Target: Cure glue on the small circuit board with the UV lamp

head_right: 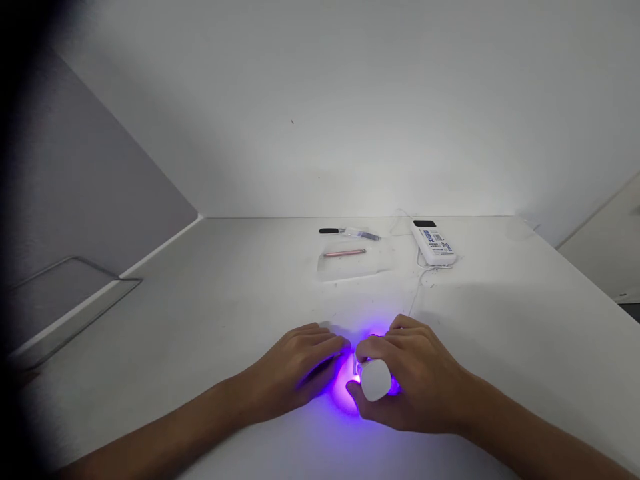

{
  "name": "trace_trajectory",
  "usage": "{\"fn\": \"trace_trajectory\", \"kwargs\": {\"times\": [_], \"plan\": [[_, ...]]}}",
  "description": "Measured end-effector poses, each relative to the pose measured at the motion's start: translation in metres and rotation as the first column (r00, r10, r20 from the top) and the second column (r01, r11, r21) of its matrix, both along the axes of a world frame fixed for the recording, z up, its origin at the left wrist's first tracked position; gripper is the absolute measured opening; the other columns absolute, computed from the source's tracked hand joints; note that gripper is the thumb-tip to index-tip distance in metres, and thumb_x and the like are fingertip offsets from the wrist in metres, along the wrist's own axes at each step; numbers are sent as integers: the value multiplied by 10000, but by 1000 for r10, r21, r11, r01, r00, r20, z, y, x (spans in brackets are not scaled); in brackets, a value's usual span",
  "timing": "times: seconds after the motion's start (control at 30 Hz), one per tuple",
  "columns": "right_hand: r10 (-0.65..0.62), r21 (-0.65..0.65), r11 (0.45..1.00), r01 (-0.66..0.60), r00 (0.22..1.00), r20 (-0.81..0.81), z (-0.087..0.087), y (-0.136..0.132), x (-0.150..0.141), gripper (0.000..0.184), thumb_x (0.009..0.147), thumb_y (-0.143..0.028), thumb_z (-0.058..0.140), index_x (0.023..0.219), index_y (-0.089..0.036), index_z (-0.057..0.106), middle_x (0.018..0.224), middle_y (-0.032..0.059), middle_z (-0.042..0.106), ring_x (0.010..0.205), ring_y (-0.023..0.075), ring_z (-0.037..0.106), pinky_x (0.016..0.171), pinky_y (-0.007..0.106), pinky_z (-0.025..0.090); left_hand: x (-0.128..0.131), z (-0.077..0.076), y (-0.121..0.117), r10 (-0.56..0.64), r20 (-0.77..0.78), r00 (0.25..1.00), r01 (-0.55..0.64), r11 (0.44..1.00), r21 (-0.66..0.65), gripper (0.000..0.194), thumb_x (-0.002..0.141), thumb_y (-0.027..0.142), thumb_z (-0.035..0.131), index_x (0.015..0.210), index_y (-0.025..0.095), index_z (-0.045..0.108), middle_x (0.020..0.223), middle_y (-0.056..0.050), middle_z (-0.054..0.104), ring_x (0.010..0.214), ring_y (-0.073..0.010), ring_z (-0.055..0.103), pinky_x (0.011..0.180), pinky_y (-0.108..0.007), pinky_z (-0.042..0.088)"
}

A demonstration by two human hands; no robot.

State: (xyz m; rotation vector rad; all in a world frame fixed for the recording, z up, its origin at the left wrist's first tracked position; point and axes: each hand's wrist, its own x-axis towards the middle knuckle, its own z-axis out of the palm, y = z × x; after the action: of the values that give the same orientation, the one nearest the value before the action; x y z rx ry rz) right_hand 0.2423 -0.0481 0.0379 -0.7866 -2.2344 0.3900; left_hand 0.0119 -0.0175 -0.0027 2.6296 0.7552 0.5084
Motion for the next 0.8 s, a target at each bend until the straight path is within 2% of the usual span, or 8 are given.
{"fn": "trace_trajectory", "kwargs": {"times": [0.53, 0.8], "plan": [[6, 43, 999, -6, 1000, 0, 1, 0, 0, 160, 894, -150, 675, 992, -225, 573, 746, -11, 776, 562, 128, 678, 666, 303, 503, 0, 3, 0, 2, 5, 1000, -1, 1000, -27, 231, 1016, 136, 409, 935, 179, 620, 713, -2, 658, 571, -165, 558, 624, -310, 418], [14, -2, 1000, -14, 1000, 23, 3, 0, 1, 116, 893, -155, 665, 969, -219, 607, 753, -3, 771, 569, 128, 663, 645, 297, 496, 0, 3, 1, 1, 10, 1000, -1, 999, -32, 224, 1022, 149, 409, 929, 182, 610, 704, 2, 647, 567, -159, 549, 628, -298, 401]]}}
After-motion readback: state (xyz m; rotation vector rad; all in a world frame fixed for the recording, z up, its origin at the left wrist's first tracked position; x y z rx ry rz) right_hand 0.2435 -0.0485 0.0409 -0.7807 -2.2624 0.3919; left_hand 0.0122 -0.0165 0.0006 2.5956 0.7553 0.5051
